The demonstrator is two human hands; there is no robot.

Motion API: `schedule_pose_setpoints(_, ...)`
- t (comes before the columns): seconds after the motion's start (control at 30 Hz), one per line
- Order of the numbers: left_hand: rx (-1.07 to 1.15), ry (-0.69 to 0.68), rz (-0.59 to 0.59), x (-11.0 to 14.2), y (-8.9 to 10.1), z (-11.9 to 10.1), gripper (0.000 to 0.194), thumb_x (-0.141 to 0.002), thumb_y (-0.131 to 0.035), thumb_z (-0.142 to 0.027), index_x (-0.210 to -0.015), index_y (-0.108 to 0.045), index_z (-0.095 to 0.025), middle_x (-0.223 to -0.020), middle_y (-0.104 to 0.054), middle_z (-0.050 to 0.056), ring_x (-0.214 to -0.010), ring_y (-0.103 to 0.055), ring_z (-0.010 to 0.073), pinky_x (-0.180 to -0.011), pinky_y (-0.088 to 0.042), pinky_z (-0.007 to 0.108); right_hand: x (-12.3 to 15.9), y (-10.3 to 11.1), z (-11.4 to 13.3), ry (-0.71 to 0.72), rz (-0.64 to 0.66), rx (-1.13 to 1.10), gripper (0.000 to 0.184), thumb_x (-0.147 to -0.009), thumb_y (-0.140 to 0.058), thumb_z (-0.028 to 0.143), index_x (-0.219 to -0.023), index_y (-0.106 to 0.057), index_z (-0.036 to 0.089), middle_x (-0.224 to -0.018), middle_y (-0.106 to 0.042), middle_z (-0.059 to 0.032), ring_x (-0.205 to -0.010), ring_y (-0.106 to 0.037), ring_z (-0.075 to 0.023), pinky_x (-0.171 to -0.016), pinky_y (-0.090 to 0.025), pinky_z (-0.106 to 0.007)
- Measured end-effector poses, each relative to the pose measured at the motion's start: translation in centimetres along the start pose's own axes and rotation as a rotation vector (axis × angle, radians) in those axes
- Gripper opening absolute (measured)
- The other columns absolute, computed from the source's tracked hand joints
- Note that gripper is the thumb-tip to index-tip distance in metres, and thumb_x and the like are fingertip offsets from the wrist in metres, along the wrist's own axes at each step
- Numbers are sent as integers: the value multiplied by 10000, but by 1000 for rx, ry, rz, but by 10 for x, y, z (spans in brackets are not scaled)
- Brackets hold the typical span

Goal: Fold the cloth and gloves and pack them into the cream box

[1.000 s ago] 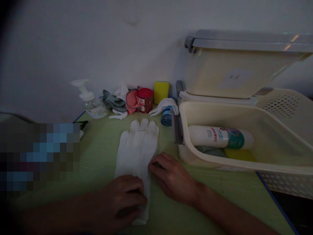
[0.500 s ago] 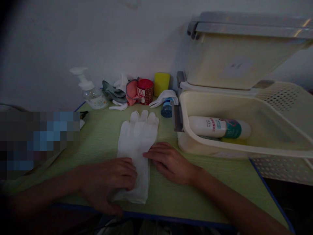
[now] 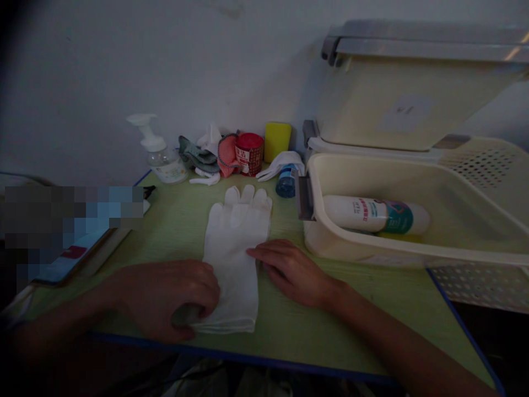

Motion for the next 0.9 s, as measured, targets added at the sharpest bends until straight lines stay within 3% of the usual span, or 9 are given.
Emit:
schedule_pose_setpoints(0.17, 28, 44, 62, 0, 0, 0, 151, -621, -651, -85, -630, -527, -170, -659, -575, -37, -621, -494, 115, -577, -372, 222, 1, -1, -1, 33, -12, 43, 323, -909, -397, 153, -1185, -565, 165, -1093, -655, -91, -1013, -598, -190, -874, -485, -361)
schedule_pose_setpoints(0.37, 48, 60, 60, 0, -3, 4, 144, -640, -654, -78, -650, -541, -167, -646, -545, -56, -586, -451, 94, -543, -337, 209, 8, 5, 16, 188, -197, 74, 189, -844, -544, 226, -1007, -618, 165, -840, -618, -71, -816, -580, -175, -731, -480, -328)
schedule_pose_setpoints(0.5, 74, 62, 105, -1, -4, 7, 142, -642, -662, -118, -656, -534, -176, -647, -531, -54, -579, -441, 104, -533, -332, 229, 8, -2, 29, 299, -81, -20, 155, -868, -531, 241, -954, -602, 134, -805, -619, -65, -771, -561, -159, -701, -452, -300)
schedule_pose_setpoints(0.63, 88, 64, 103, 0, -3, 9, 152, -643, -648, -90, -662, -526, -179, -646, -523, -56, -575, -443, 104, -524, -323, 231, 7, -8, 34, 430, 22, -63, 137, -863, -490, 126, -870, -624, 99, -772, -626, -69, -706, -530, -140, -660, -416, -266)
schedule_pose_setpoints(0.9, 119, 66, 156, 0, 0, 8, 141, -673, -645, -65, -657, -547, -165, -683, -572, -31, -594, -475, 107, -529, -329, 219, 7, -10, 32, 444, 113, -101, 206, -861, -459, 94, -798, -655, 92, -718, -626, -63, -682, -526, -141, -664, -406, -259)
Point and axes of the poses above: each hand's wrist, its own x-axis away from the middle knuckle, its own y-axis out of the back of the hand, z = x × y, the point moved 2 cm from there along -x, towards the middle knuckle
